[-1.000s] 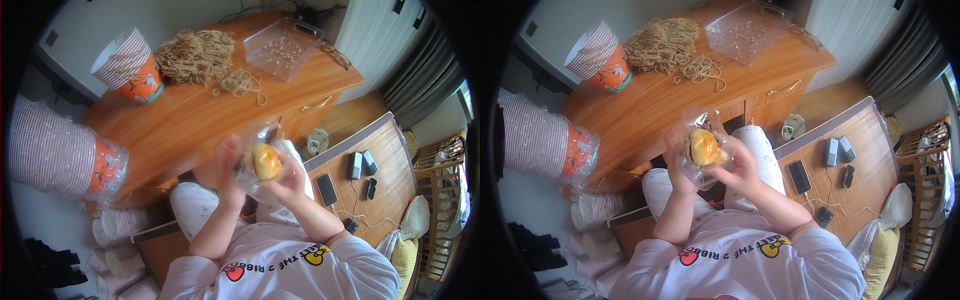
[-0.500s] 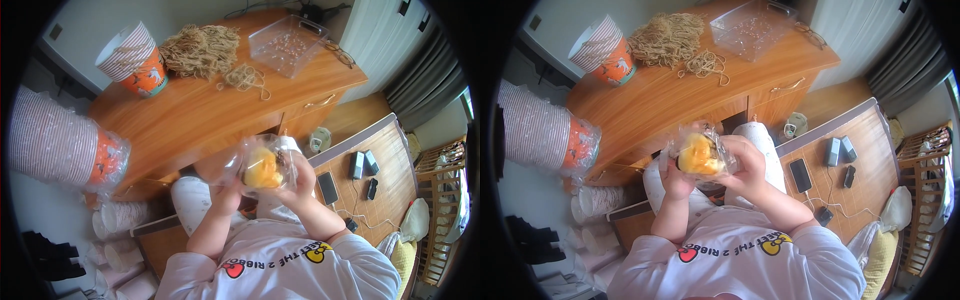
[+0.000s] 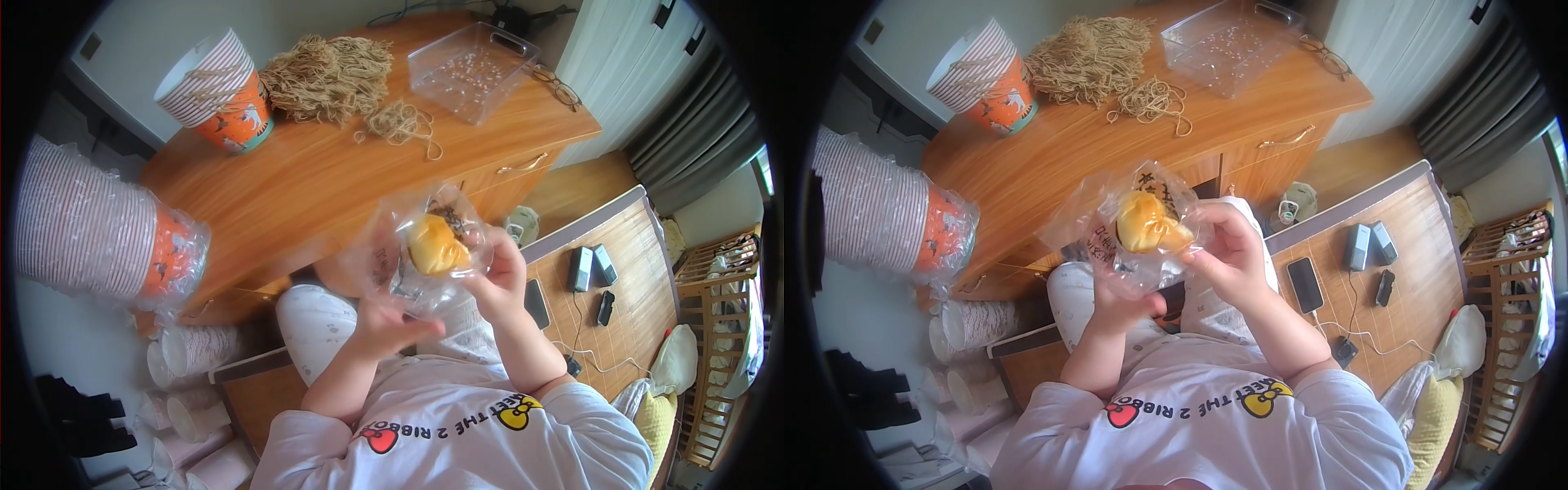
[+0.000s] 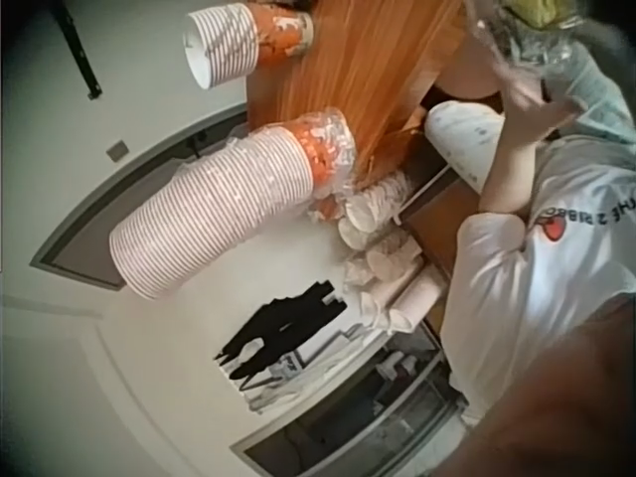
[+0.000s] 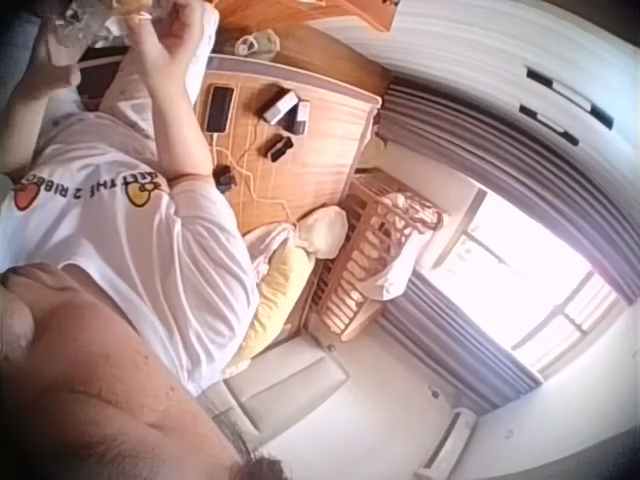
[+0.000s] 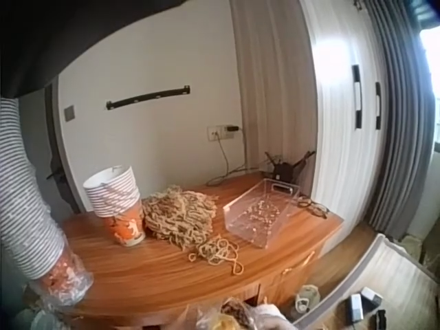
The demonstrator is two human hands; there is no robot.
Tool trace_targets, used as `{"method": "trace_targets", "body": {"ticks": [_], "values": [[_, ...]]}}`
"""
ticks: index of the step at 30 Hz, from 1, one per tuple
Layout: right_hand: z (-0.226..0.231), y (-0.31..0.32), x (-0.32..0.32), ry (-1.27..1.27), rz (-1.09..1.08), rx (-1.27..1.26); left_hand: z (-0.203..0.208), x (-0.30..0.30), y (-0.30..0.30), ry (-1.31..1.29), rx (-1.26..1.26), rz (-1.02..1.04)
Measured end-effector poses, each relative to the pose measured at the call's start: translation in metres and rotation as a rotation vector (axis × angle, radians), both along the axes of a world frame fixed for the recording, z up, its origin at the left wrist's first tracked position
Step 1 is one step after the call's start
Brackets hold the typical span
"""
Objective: Threading twine handles through pre-drilled holes in the rims of paper buckets for packaging.
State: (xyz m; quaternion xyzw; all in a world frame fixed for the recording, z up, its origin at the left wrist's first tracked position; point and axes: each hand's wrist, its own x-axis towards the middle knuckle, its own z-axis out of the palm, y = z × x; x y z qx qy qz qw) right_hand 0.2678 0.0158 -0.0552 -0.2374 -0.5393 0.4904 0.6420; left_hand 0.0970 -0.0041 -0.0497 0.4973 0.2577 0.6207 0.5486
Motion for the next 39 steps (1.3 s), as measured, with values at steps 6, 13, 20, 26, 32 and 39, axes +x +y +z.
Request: {"method": "trace_targets", "body": {"ticks": [6, 13, 20, 26, 32, 39], "values": [[0.031, 0.006, 0.006, -0.131, -0.247, 0.175, 0.008, -0.015, 0.012, 0.490, 0.198, 0.246], [0.110, -0.020, 0.004, -0.948, -0.629, 0.559, 0.009, -0.020, 0.009, 0.363, 0.173, 0.323], [0.122, -0.007, 0.005, -1.261, -0.473, 0.699, 0.013, -0.033, 0.006, 0.666, 0.313, 0.408], [0.120, -0.002, 0.009, -1.260, -0.465, 0.811, 0.039, -0.032, 0.003, 0.817, 0.416, 0.509], [0.120, 0.005, 0.009, -1.224, -0.482, 0.891, 0.033, -0.027, 0.005, 0.723, 0.382, 0.508], [0.128, 0.005, 0.015, -1.299, -0.427, 0.897, 0.038, -0.038, 0.001, 0.761, 0.342, 0.430]]}}
